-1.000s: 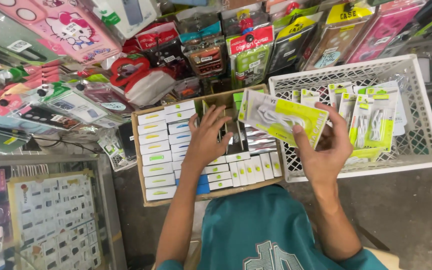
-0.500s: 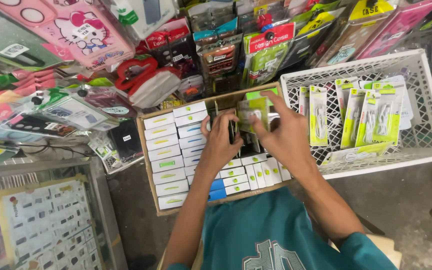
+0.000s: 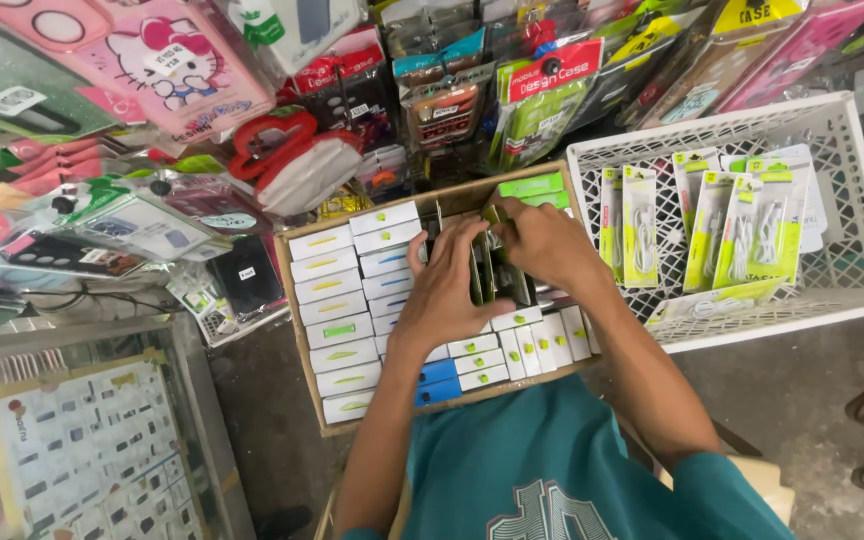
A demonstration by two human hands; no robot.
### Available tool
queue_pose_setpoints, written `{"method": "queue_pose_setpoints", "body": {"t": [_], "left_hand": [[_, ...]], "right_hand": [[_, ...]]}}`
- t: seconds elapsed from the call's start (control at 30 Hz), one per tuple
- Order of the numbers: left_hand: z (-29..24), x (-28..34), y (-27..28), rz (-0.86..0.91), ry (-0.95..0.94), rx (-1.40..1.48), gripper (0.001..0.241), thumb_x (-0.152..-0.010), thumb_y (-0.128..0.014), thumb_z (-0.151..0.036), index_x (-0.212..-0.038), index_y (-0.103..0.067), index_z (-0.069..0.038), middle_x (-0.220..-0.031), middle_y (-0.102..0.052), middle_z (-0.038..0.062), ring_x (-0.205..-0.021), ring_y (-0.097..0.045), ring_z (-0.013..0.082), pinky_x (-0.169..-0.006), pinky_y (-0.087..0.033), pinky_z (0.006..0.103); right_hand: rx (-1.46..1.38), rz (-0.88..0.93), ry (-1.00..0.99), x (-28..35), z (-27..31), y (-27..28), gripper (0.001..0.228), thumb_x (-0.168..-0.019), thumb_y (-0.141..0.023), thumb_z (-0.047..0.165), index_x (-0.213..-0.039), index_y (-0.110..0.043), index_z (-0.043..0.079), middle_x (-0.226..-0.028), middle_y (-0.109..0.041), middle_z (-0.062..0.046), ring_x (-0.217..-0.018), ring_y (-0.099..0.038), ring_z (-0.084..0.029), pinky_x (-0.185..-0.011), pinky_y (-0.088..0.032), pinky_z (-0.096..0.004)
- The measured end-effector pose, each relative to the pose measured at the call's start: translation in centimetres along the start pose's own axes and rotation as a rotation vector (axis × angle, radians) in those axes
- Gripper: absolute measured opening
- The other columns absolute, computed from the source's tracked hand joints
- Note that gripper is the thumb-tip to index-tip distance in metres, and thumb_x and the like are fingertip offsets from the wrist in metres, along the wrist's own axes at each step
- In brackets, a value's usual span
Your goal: The person sits at a cluttered phone-accessories stall and sorts packaged data cables and small boxed accessories. They pick up individual blister packs and boxes, turn them over, and slot them upright into compartments of a cardboard display tray, moving items between the tray and a white plastic basket beside it.
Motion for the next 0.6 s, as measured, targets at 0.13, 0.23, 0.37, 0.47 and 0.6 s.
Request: {"method": "queue_pose_setpoints", "body": {"t": [0.13, 0.23, 0.37, 0.47, 0.6], "left_hand": [[0.4, 0.4, -0.5, 0.097, -0.041, -0.183, 0.124, -0.048, -0.095, -0.040, -0.149, -0.028, -0.009, -0.159, -0.030, 0.017, -0.151, -0.025, 0.0311, -0.118, -0.003, 0.0586], [0.6, 0.4, -0.7, 0.088, -0.061, -0.167, 0.127, -0.050, -0.096, -0.043, -0.153, -0.029, -0.010, -0.162, -0.027, 0.016, -0.153, -0.024, 0.0317, -0.120, -0.003, 0.0591], [0.6, 0.4, -1.1, 0.086, -0.022, -0.185, 0.108, -0.049, -0.098, -0.045, -0.139, -0.046, -0.018, -0.161, -0.029, 0.015, -0.152, -0.025, 0.0310, -0.120, -0.003, 0.0595], [0.4, 0.3, -1.4, 0.051, -0.002, -0.168, 0.103, -0.049, -0.098, -0.046, -0.136, -0.050, -0.019, -0.162, -0.030, 0.014, -0.152, -0.026, 0.0302, -0.120, -0.004, 0.0595], [0.1, 0.5, -1.4, 0.038, 0.020, -0.175, 0.104, -0.048, -0.099, -0.045, -0.136, -0.050, -0.018, -0.161, -0.031, 0.013, -0.151, -0.026, 0.0306, -0.121, -0.004, 0.0592]], "right_hand": [[0.016, 0.103, -0.067, -0.9, -0.4, 0.0, 0.056, -0.091, -0.059, 0.023, -0.146, -0.051, 0.016, -0.096, -0.071, -0.028, -0.096, -0.067, -0.047, -0.086, -0.050, -0.057], [-0.038, 0.044, 0.041, -2.0, -1.7, -1.0, 0.046, -0.090, -0.059, 0.021, -0.136, -0.062, 0.017, -0.108, -0.073, -0.022, -0.108, -0.061, -0.046, -0.094, -0.047, -0.054], [-0.158, 0.039, -0.037, -1.9, -2.5, -1.1, 0.042, -0.095, -0.061, 0.027, -0.134, -0.063, 0.012, -0.105, -0.073, -0.024, -0.113, -0.060, -0.043, -0.100, -0.046, -0.051], [-0.120, 0.075, -0.023, -0.6, -1.2, 0.4, 0.042, -0.092, -0.064, 0.026, -0.132, -0.065, 0.010, -0.099, -0.074, -0.024, -0.105, -0.065, -0.042, -0.095, -0.049, -0.050], [-0.020, 0.120, 0.033, 0.2, -1.2, 1.1, 0.043, -0.091, -0.064, 0.023, -0.132, -0.065, 0.012, -0.092, -0.073, -0.024, -0.095, -0.069, -0.041, -0.085, -0.052, -0.051]]}}
Point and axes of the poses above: each hand's wrist, its own x-axis away from the middle knuckle, its own y-axis out of the back of the hand, z = x × y, the point moved 2 cm from there along -x, towards the middle knuckle
